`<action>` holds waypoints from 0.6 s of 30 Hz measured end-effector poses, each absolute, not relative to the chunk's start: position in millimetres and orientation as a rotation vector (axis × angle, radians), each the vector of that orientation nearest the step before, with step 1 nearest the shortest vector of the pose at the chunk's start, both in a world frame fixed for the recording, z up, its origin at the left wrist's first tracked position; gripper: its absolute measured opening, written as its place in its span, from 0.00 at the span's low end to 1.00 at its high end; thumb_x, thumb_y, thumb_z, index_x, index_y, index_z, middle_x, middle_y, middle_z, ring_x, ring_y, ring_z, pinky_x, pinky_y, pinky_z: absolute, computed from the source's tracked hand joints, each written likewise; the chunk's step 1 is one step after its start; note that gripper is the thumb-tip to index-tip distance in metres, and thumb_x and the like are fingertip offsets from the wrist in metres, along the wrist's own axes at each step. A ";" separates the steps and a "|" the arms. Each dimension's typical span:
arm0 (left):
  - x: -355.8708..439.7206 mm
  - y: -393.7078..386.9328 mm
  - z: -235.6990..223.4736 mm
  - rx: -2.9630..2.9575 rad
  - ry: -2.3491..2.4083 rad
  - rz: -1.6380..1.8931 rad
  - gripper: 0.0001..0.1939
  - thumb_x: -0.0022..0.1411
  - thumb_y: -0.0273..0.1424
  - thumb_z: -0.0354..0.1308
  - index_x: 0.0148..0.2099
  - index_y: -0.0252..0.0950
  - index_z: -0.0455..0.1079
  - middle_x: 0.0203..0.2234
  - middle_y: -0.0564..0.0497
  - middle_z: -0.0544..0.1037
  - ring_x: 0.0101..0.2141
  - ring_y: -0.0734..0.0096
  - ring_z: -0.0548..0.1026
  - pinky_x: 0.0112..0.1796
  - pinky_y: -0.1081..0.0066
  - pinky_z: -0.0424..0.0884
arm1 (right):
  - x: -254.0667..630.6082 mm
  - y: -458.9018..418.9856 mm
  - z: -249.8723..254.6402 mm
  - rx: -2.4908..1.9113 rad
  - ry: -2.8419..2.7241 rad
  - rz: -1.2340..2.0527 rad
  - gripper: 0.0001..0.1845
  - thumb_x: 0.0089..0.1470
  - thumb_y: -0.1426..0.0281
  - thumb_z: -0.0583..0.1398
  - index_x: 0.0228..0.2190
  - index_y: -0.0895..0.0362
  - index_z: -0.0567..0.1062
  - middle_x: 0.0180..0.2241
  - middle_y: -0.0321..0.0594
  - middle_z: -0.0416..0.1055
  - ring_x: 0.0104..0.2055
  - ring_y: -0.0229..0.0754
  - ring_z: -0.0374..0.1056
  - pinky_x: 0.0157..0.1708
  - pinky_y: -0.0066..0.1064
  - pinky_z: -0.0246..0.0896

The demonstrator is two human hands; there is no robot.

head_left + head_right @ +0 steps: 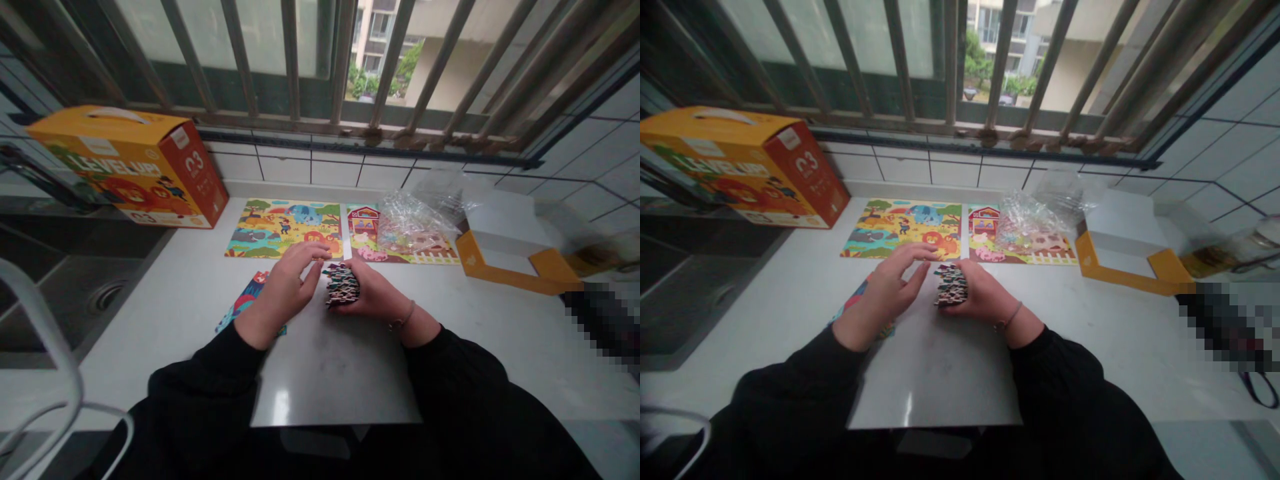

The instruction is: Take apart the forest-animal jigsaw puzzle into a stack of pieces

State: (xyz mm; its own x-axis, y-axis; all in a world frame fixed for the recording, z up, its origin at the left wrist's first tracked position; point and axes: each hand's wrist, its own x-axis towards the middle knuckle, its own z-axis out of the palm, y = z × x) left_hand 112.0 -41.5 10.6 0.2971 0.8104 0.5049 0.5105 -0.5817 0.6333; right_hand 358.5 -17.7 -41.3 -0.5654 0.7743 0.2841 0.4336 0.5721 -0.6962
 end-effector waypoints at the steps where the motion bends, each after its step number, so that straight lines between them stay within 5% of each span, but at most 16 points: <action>1: 101.7 -42.5 19.1 2.274 1.258 1.153 0.11 0.77 0.31 0.54 0.54 0.40 0.76 0.53 0.44 0.83 0.57 0.57 0.79 0.63 0.54 0.71 | 361.2 -17.3 -41.7 -1.003 -2.210 0.728 0.44 0.44 0.58 0.80 0.58 0.52 0.71 0.53 0.50 0.75 0.54 0.59 0.73 0.56 0.52 0.72; 4: 60.4 -41.9 37.4 2.219 1.634 0.865 0.16 0.74 0.39 0.58 0.58 0.41 0.76 0.50 0.45 0.84 0.49 0.55 0.80 0.55 0.57 0.76 | 367.2 -15.4 -42.2 -1.067 -2.200 0.639 0.47 0.44 0.58 0.81 0.60 0.53 0.70 0.55 0.53 0.74 0.56 0.61 0.72 0.58 0.54 0.71; 6: 30.6 -37.7 38.9 2.176 1.799 0.586 0.16 0.71 0.45 0.61 0.51 0.40 0.78 0.46 0.44 0.84 0.46 0.52 0.80 0.51 0.57 0.76 | 368.7 -14.4 -41.5 -1.060 -2.238 0.613 0.44 0.46 0.58 0.80 0.59 0.53 0.70 0.55 0.53 0.75 0.57 0.61 0.72 0.59 0.55 0.70; 10: -9.0 -28.3 23.9 2.028 1.951 0.159 0.27 0.51 0.53 0.75 0.44 0.40 0.78 0.43 0.42 0.84 0.42 0.47 0.80 0.41 0.60 0.73 | 368.3 -14.7 -39.2 -1.015 -2.309 0.586 0.37 0.49 0.59 0.79 0.55 0.52 0.72 0.55 0.51 0.75 0.58 0.61 0.72 0.60 0.55 0.70; 13: -10.3 -27.3 13.7 1.968 1.880 -0.029 0.28 0.43 0.50 0.79 0.41 0.40 0.77 0.37 0.44 0.84 0.39 0.49 0.80 0.37 0.64 0.70 | 367.8 -15.3 -38.3 -1.025 -2.328 0.617 0.36 0.48 0.60 0.79 0.54 0.52 0.73 0.53 0.50 0.77 0.56 0.60 0.74 0.58 0.54 0.71; 18: 18.8 -32.4 7.8 1.892 1.829 -0.037 0.25 0.44 0.44 0.79 0.41 0.41 0.75 0.37 0.47 0.83 0.38 0.52 0.80 0.36 0.64 0.67 | 367.6 -16.1 -39.1 -1.063 -2.284 0.645 0.39 0.46 0.61 0.79 0.56 0.52 0.72 0.53 0.50 0.77 0.54 0.59 0.75 0.56 0.52 0.73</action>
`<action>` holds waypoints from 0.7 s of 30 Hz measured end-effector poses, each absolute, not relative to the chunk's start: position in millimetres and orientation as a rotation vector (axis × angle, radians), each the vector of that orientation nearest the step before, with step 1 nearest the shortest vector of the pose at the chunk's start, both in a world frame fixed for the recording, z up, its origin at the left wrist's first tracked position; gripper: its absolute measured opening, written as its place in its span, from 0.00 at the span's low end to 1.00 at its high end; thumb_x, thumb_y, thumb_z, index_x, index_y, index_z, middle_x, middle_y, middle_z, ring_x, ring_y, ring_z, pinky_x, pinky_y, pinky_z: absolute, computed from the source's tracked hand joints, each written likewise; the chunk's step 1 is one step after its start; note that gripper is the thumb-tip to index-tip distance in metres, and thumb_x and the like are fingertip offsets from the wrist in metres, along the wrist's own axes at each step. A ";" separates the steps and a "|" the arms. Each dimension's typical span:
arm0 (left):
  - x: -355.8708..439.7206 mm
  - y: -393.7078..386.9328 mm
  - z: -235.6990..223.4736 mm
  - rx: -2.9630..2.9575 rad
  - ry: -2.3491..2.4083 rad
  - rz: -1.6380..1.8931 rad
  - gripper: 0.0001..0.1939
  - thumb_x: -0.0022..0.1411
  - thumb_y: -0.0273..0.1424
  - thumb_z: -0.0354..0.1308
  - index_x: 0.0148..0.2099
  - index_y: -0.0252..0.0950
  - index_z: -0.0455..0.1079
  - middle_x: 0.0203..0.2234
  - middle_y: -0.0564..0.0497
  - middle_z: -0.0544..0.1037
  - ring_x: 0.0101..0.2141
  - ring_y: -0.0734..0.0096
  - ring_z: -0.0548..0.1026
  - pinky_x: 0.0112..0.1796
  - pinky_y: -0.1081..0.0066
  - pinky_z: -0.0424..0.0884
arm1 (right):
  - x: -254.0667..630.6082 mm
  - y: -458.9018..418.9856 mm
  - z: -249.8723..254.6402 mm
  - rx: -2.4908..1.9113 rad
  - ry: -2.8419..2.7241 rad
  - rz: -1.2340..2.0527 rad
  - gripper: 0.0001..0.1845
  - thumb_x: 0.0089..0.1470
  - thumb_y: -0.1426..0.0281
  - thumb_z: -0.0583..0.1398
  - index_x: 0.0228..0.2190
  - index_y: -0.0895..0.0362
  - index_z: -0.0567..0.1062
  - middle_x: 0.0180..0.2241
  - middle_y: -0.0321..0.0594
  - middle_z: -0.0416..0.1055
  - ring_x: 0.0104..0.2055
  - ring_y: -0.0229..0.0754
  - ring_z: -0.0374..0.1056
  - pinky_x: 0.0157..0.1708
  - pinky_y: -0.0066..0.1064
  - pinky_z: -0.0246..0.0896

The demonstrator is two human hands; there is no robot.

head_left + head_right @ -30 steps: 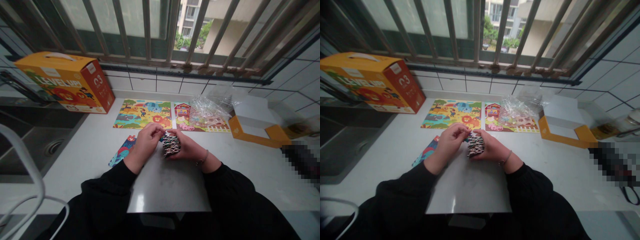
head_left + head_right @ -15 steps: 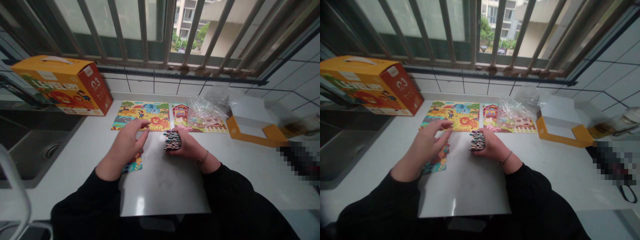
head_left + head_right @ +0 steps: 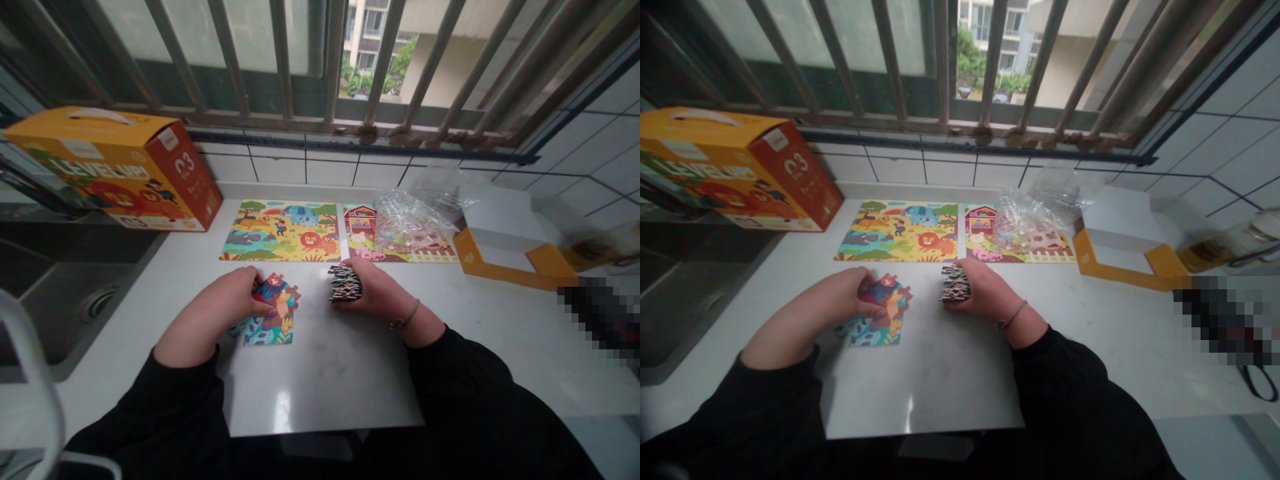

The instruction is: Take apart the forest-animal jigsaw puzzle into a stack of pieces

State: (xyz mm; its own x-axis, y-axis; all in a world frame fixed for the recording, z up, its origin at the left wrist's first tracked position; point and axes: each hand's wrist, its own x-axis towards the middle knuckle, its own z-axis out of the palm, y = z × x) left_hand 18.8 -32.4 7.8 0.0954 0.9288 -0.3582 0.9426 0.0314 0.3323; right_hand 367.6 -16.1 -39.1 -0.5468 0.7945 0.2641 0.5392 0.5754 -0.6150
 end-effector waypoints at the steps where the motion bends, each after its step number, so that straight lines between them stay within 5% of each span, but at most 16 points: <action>1: 24.5 -33.2 7.0 1.890 1.811 -0.015 0.25 0.44 0.43 0.79 0.40 0.41 0.74 0.37 0.47 0.83 0.38 0.52 0.79 0.36 0.65 0.66 | 367.5 -16.4 -39.7 -1.071 -2.272 0.646 0.40 0.46 0.61 0.79 0.56 0.52 0.72 0.53 0.50 0.77 0.54 0.59 0.75 0.57 0.52 0.73; 21: 66.7 -31.9 -8.1 1.842 1.679 0.402 0.20 0.48 0.31 0.75 0.39 0.41 0.69 0.33 0.53 0.81 0.35 0.59 0.78 0.33 0.67 0.65 | 365.4 -15.2 -44.2 -1.106 -2.185 0.707 0.43 0.43 0.59 0.80 0.57 0.52 0.71 0.52 0.50 0.76 0.53 0.57 0.75 0.54 0.51 0.73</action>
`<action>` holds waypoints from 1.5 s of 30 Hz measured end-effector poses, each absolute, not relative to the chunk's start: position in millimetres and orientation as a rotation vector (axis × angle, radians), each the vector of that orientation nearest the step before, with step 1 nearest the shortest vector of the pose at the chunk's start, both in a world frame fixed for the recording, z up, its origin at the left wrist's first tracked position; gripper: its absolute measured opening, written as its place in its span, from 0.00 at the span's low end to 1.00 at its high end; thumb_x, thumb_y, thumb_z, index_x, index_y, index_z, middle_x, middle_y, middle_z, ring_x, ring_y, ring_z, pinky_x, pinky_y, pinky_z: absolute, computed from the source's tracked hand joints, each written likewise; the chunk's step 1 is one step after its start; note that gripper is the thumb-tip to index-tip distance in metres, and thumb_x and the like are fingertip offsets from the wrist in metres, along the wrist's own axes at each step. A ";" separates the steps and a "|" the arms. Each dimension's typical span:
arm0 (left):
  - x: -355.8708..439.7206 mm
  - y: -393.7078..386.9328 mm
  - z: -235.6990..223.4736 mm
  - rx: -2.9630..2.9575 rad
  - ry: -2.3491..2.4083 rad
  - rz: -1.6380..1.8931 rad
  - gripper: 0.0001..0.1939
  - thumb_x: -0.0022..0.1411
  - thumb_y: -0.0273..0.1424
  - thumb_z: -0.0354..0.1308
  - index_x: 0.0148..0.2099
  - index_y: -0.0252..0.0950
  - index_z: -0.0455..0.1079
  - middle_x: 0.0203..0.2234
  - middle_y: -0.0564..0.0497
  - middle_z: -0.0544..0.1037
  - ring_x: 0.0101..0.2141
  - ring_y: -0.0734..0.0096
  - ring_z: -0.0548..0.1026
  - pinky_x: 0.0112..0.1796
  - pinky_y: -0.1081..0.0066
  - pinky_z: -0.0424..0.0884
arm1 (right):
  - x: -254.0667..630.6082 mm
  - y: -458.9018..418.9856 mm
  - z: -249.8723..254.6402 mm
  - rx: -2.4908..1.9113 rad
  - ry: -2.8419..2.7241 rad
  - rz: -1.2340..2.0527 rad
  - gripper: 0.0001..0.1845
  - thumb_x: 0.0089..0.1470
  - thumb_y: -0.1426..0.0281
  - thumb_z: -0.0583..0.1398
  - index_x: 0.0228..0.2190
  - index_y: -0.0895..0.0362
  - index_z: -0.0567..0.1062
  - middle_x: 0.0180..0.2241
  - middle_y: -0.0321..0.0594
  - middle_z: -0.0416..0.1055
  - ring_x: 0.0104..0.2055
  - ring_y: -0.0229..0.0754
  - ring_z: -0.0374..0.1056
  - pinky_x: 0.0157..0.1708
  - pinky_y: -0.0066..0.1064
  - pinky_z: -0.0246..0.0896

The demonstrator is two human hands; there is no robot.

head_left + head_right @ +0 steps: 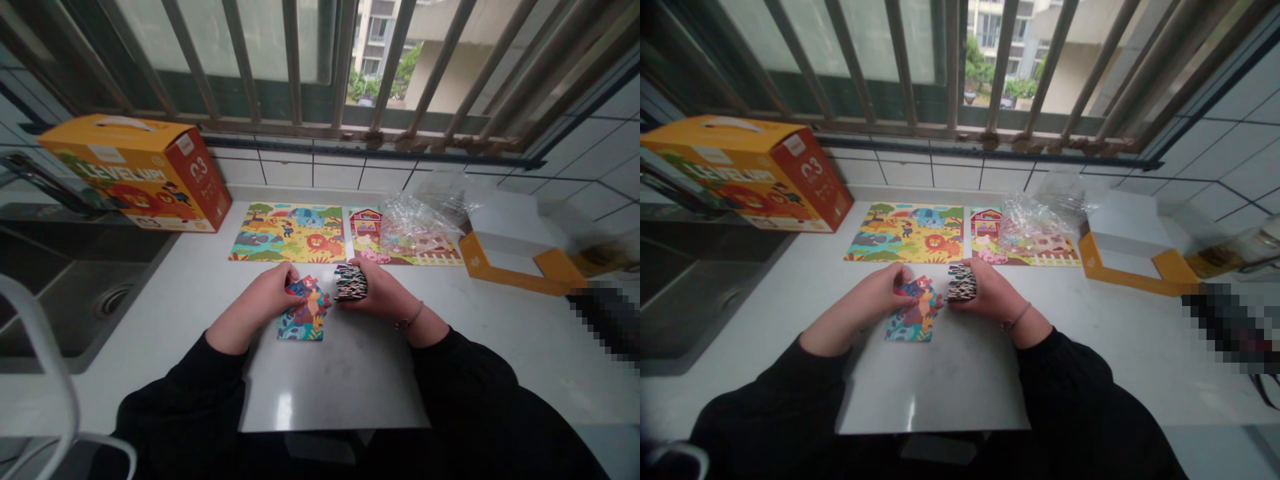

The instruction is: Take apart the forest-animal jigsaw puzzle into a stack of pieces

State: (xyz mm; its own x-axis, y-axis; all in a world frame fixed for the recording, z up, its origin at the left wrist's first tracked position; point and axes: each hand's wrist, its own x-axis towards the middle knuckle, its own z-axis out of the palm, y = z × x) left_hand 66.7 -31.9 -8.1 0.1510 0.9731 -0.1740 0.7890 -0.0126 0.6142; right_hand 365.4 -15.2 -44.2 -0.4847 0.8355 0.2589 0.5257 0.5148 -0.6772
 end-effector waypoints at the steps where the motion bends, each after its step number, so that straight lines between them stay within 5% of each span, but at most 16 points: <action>1: 68.2 -32.1 -8.3 1.825 1.667 0.414 0.21 0.49 0.31 0.75 0.43 0.41 0.70 0.33 0.53 0.81 0.35 0.59 0.79 0.33 0.67 0.65 | 364.9 -15.4 -43.2 -1.107 -2.185 0.708 0.43 0.44 0.59 0.80 0.57 0.52 0.72 0.52 0.50 0.76 0.52 0.57 0.75 0.54 0.51 0.74; 6: 70.8 -31.2 -9.1 1.815 1.673 0.376 0.29 0.51 0.33 0.75 0.56 0.38 0.73 0.39 0.48 0.83 0.39 0.54 0.82 0.37 0.64 0.69 | 364.0 -15.6 -40.2 -1.096 -2.188 0.717 0.42 0.45 0.56 0.80 0.57 0.53 0.71 0.52 0.51 0.76 0.52 0.57 0.75 0.54 0.51 0.73; 12: 72.1 -29.6 -11.6 1.889 1.637 0.347 0.16 0.52 0.31 0.73 0.45 0.39 0.78 0.35 0.49 0.82 0.34 0.58 0.79 0.35 0.64 0.69 | 365.4 -15.1 -45.7 -1.105 -2.175 0.711 0.45 0.44 0.54 0.80 0.57 0.52 0.71 0.52 0.51 0.76 0.53 0.58 0.74 0.54 0.50 0.72; 22: 73.7 -29.3 -17.7 1.724 1.521 0.575 0.16 0.51 0.32 0.73 0.38 0.39 0.69 0.31 0.53 0.79 0.32 0.63 0.76 0.32 0.68 0.65 | 362.2 -15.9 -36.6 -1.102 -2.172 0.724 0.40 0.45 0.51 0.80 0.52 0.52 0.72 0.50 0.48 0.76 0.50 0.55 0.74 0.51 0.47 0.73; 31: 74.8 -19.5 -29.0 1.433 1.376 0.822 0.21 0.53 0.35 0.73 0.50 0.37 0.80 0.44 0.45 0.87 0.41 0.57 0.83 0.40 0.64 0.76 | 365.6 -15.4 -33.7 -1.138 -2.042 0.831 0.46 0.43 0.49 0.80 0.55 0.52 0.69 0.52 0.50 0.77 0.54 0.59 0.75 0.52 0.48 0.74; 36: 80.9 -18.7 -36.6 1.148 1.326 0.959 0.15 0.57 0.39 0.72 0.42 0.35 0.81 0.38 0.44 0.87 0.34 0.60 0.83 0.36 0.65 0.77 | 366.1 -17.9 -28.7 -1.061 -2.024 1.062 0.46 0.44 0.46 0.79 0.56 0.53 0.69 0.53 0.49 0.76 0.54 0.58 0.76 0.55 0.50 0.74; 45: 102.5 -26.9 -33.9 0.998 1.111 0.970 0.16 0.62 0.41 0.73 0.45 0.36 0.78 0.35 0.49 0.84 0.31 0.69 0.80 0.33 0.71 0.75 | 362.6 -16.0 -35.8 -0.991 -2.031 1.170 0.45 0.46 0.49 0.80 0.57 0.52 0.70 0.53 0.48 0.75 0.56 0.57 0.75 0.56 0.51 0.74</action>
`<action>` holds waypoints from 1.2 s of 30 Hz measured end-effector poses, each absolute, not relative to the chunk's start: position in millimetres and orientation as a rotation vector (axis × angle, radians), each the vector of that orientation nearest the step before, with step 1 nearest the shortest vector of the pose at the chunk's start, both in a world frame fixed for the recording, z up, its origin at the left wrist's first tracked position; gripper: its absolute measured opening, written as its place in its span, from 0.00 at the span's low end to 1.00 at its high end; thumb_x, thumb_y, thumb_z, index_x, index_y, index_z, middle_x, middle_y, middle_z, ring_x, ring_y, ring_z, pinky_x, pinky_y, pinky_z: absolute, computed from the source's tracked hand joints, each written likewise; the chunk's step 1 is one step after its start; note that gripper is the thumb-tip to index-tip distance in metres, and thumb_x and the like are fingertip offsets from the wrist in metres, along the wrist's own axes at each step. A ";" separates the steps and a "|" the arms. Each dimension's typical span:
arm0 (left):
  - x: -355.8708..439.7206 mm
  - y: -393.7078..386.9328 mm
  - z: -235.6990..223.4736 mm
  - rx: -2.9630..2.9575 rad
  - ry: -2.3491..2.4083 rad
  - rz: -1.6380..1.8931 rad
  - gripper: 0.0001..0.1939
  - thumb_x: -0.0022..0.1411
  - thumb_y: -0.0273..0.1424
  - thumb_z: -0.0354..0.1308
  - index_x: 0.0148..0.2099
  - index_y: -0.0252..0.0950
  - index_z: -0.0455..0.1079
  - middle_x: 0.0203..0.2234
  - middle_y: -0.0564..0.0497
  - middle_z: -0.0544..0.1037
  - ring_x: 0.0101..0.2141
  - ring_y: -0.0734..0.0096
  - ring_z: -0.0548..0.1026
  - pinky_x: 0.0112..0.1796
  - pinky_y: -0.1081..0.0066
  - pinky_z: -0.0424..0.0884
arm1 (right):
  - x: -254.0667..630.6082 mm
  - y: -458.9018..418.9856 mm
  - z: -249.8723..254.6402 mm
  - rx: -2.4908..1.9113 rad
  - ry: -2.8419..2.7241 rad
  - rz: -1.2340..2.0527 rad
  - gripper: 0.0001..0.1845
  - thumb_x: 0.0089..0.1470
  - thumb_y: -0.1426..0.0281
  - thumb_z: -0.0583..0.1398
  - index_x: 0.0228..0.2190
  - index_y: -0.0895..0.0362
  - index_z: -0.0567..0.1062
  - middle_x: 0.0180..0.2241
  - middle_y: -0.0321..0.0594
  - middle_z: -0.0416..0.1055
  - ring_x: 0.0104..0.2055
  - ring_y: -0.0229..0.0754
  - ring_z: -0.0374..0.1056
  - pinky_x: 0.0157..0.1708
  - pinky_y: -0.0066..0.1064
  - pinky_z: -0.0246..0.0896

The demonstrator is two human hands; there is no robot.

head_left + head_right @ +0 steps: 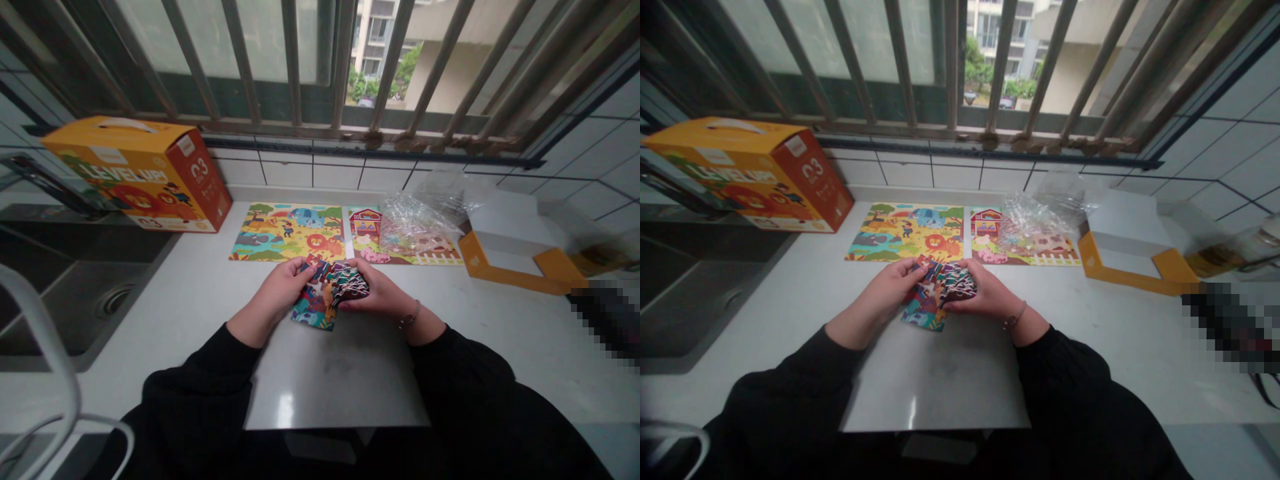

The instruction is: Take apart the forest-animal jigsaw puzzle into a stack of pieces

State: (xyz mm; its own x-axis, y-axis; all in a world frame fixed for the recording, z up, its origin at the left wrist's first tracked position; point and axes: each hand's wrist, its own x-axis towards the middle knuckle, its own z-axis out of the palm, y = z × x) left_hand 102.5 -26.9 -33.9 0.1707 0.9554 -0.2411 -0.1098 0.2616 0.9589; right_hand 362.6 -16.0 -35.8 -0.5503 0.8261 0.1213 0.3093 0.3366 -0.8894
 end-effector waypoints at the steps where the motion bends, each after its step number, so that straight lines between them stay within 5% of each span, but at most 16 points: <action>1: 105.1 -28.2 -32.8 0.980 1.078 0.959 0.17 0.63 0.42 0.73 0.45 0.36 0.77 0.36 0.48 0.85 0.32 0.69 0.80 0.34 0.70 0.76 | 362.5 -15.8 -36.6 -0.985 -2.012 1.198 0.45 0.46 0.49 0.80 0.57 0.52 0.69 0.53 0.48 0.75 0.56 0.57 0.75 0.56 0.51 0.74; 15: 105.8 -24.7 -30.2 0.866 1.055 1.105 0.15 0.61 0.39 0.76 0.41 0.36 0.78 0.28 0.54 0.79 0.26 0.77 0.73 0.30 0.77 0.68 | 364.9 -17.3 -37.9 -0.991 -1.797 1.338 0.52 0.41 0.47 0.81 0.57 0.50 0.65 0.57 0.49 0.70 0.60 0.61 0.72 0.61 0.54 0.71; 22: 107.1 -33.1 -16.7 0.799 0.869 1.022 0.21 0.57 0.41 0.79 0.44 0.35 0.77 0.34 0.52 0.81 0.28 0.78 0.74 0.32 0.76 0.71 | 365.5 -21.5 -32.2 -0.805 -1.626 1.610 0.50 0.41 0.50 0.82 0.58 0.50 0.69 0.56 0.45 0.72 0.58 0.57 0.75 0.59 0.48 0.74; 36: 104.6 -38.7 -12.1 0.864 0.766 0.913 0.20 0.61 0.42 0.78 0.43 0.36 0.74 0.33 0.53 0.78 0.28 0.78 0.72 0.31 0.75 0.69 | 364.2 -29.1 -28.1 -0.649 -1.404 1.830 0.58 0.29 0.44 0.84 0.58 0.48 0.72 0.57 0.48 0.76 0.60 0.61 0.75 0.63 0.53 0.70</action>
